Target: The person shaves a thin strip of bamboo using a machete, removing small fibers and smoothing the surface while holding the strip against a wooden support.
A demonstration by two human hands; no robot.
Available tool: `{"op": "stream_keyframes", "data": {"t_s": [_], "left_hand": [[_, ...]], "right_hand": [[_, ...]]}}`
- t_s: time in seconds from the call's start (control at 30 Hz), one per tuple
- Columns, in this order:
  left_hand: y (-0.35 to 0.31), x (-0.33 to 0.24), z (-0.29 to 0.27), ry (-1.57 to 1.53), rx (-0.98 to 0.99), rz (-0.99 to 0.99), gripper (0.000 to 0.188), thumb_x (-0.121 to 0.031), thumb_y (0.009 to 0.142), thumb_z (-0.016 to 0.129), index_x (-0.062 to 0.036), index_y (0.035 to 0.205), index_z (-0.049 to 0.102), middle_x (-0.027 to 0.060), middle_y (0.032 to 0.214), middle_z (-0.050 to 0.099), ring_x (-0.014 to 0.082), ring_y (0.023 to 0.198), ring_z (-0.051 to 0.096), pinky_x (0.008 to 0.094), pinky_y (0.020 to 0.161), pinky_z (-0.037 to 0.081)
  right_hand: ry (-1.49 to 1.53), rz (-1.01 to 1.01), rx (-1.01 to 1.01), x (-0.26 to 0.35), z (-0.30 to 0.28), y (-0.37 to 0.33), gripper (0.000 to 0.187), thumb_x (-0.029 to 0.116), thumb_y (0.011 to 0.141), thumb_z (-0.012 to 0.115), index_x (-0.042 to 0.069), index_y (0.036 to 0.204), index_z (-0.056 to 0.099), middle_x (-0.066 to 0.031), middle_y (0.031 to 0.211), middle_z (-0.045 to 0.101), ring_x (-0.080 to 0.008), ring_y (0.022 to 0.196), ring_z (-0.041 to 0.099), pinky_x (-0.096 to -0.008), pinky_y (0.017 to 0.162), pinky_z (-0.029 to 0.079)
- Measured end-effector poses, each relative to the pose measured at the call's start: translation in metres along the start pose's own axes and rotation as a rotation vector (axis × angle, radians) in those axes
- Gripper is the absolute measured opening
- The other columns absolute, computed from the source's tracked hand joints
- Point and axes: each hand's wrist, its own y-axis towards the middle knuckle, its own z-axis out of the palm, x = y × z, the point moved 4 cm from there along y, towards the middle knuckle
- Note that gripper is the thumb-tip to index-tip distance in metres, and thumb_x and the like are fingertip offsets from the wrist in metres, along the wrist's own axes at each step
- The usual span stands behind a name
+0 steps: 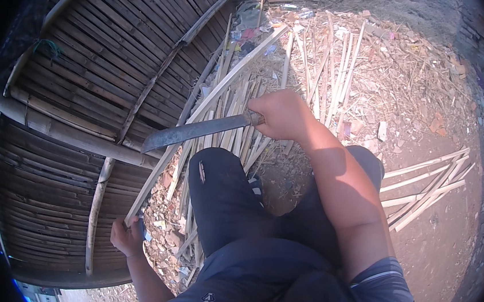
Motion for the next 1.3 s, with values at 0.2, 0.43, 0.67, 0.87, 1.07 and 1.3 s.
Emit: {"op": "stream_keyframes", "data": {"t_s": [0.2, 0.43, 0.67, 0.87, 1.07, 1.3], "left_hand": [[0.004, -0.004, -0.007, 0.051, -0.028, 0.032, 0.048, -0.049, 0.086, 0.084, -0.0082, 0.086, 0.060, 0.0096, 0.068, 0.056, 0.0337, 0.059, 0.057, 0.0447, 0.054, 0.043], [-0.002, 0.001, -0.007, 0.054, -0.056, 0.029, 0.049, -0.051, 0.085, 0.084, -0.0089, 0.084, 0.059, 0.0080, 0.068, 0.056, 0.0323, 0.058, 0.056, 0.0440, 0.054, 0.042], [-0.002, 0.000, -0.002, 0.063, -0.081, 0.048, 0.050, -0.053, 0.086, 0.083, -0.0078, 0.085, 0.062, 0.0080, 0.068, 0.056, 0.0311, 0.059, 0.056, 0.0434, 0.054, 0.042], [-0.020, 0.016, -0.008, 0.078, -0.069, 0.052, 0.050, -0.053, 0.088, 0.081, -0.0065, 0.088, 0.064, 0.0087, 0.069, 0.058, 0.0314, 0.059, 0.057, 0.0433, 0.054, 0.043], [-0.027, 0.020, -0.004, 0.088, -0.065, 0.036, 0.049, -0.053, 0.089, 0.081, -0.0068, 0.088, 0.064, 0.0090, 0.070, 0.060, 0.0318, 0.060, 0.058, 0.0433, 0.054, 0.044], [-0.029, 0.021, -0.008, 0.083, -0.051, 0.006, 0.048, -0.051, 0.090, 0.081, -0.0066, 0.089, 0.065, 0.0098, 0.071, 0.061, 0.0324, 0.060, 0.059, 0.0437, 0.055, 0.045]], "right_hand": [[-0.069, 0.296, -0.106, -0.037, -0.015, -0.003, 0.022, 0.021, 0.079, 0.076, 0.011, 0.098, 0.072, -0.0167, 0.084, 0.072, -0.0415, 0.084, 0.071, -0.0500, 0.075, 0.057], [-0.026, 0.425, -0.060, -0.038, -0.022, -0.006, 0.028, 0.023, 0.081, 0.080, 0.012, 0.105, 0.074, -0.0199, 0.088, 0.074, -0.0411, 0.087, 0.072, -0.0492, 0.078, 0.058], [-0.009, 0.105, -0.025, -0.015, -0.004, 0.001, 0.025, 0.022, 0.079, 0.076, 0.007, 0.098, 0.071, -0.0192, 0.082, 0.070, -0.0433, 0.080, 0.068, -0.0469, 0.071, 0.055], [-0.023, 0.642, -0.144, -0.070, -0.030, -0.013, 0.030, 0.026, 0.083, 0.081, 0.007, 0.104, 0.073, -0.0234, 0.088, 0.073, -0.0440, 0.088, 0.071, -0.0515, 0.080, 0.057], [-0.051, 0.337, 0.021, -0.039, -0.010, -0.004, 0.028, 0.023, 0.079, 0.080, 0.008, 0.101, 0.071, -0.0214, 0.090, 0.073, -0.0428, 0.089, 0.071, -0.0505, 0.079, 0.056], [0.005, 0.396, -0.018, -0.052, -0.009, -0.005, 0.029, 0.023, 0.080, 0.077, 0.009, 0.106, 0.074, -0.0216, 0.092, 0.073, -0.0423, 0.091, 0.071, -0.0489, 0.081, 0.057]]}}
